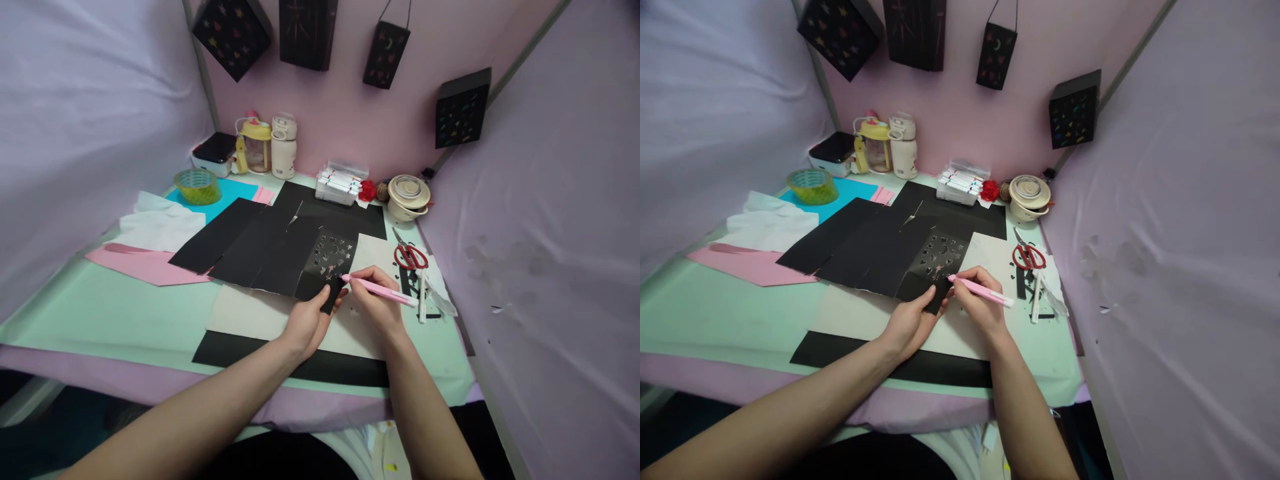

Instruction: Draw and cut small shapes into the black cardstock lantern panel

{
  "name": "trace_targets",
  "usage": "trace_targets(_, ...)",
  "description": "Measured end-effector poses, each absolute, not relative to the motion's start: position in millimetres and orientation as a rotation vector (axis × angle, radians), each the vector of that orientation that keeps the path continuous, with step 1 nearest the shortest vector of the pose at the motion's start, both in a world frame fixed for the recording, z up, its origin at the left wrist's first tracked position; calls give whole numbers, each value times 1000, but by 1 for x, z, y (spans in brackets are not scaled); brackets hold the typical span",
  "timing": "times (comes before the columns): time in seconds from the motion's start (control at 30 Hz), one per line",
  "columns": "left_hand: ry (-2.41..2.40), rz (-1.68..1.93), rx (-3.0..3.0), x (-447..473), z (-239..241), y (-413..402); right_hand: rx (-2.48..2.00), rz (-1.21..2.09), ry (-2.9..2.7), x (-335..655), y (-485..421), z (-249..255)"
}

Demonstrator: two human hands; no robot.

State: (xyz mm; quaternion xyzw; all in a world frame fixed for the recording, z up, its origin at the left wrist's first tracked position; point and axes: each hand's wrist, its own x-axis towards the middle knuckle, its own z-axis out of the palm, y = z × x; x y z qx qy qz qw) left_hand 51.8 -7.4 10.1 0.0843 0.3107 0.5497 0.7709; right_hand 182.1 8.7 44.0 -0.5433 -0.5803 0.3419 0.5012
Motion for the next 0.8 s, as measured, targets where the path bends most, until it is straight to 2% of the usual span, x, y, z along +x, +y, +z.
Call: trace_targets(0.8,673,1210,235,54,11,-11,-1402,893,-1325,183,10,46)
